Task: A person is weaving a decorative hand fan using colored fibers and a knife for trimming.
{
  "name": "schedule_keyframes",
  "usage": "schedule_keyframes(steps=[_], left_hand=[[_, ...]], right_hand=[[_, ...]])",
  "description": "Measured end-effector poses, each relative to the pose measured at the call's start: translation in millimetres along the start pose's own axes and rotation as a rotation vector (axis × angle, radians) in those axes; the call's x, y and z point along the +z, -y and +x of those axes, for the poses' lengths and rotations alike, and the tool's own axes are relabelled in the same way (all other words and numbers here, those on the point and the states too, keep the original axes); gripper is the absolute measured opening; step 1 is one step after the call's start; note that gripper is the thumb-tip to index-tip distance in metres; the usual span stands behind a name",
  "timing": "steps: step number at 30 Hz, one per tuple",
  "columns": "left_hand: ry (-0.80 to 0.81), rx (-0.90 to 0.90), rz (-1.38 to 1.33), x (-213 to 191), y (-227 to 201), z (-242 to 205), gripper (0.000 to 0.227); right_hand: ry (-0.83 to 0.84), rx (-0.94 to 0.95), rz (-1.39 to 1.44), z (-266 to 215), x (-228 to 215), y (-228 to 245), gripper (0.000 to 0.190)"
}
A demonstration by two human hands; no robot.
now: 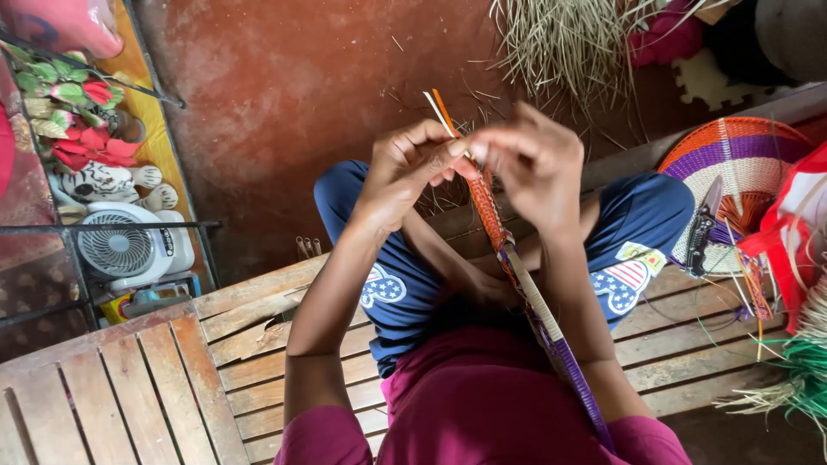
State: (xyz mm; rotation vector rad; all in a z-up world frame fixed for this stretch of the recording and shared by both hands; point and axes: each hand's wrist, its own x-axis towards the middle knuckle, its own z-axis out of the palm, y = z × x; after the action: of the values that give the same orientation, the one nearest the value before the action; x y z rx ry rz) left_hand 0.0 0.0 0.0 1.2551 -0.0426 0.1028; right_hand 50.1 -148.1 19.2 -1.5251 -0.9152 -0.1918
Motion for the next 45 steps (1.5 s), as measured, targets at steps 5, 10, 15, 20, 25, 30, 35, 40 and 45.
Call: schedule_keyframes(steps=[5,10,15,20,25,30,35,40,45], left_hand=[[-0.071,0.423,0.604,11.3,-25.7,1.5,0.004],[-0.009,0.516,0.671,2.4,-23.6,-0.8,0.005],[-0.047,0.377,0.57,0.7,-24.8,-2.8,0.002],[0.01,0.138,0.187,-2.1,-13.2,-3.5,0.006],[-0.004,-0.021,-0.017,-12.7,5.6,-1.4,0.012],[0.003,0.216,0.273,1.7,-16.5,-4.6,0.011],[-0.029,0.546,0.663,6.1,-32.6,-4.8,0.001],[0.035,0.522,0.654,-1.6,-32.5,-7.5,0.004],[0.001,0.452,0.603,-5.0,-31.9,-2.9,0.009]], right_hand=[[-0.109,0.121,0.197,-5.0,24.4,-52.5,0.006],[-0.166,0.222,0.365,-2.7,31.5,-55.2,0.01],[-0.091,0.133,0.034,-20.1,10.3,-67.2,0.034],[-0.037,0.004,-0.004,-6.4,0.0,-2.8,0.023],[0.108,-0.076,0.077,5.2,11.3,29.2,0.016],[-0.051,0.041,0.107,-2.8,8.7,-2.4,0.013],[-0.13,0.194,0.322,-6.8,30.6,-38.0,0.009],[-0.197,0.294,0.36,-9.5,39.4,-52.7,0.008],[-0.18,0.248,0.165,-15.6,21.1,-42.3,0.02]])
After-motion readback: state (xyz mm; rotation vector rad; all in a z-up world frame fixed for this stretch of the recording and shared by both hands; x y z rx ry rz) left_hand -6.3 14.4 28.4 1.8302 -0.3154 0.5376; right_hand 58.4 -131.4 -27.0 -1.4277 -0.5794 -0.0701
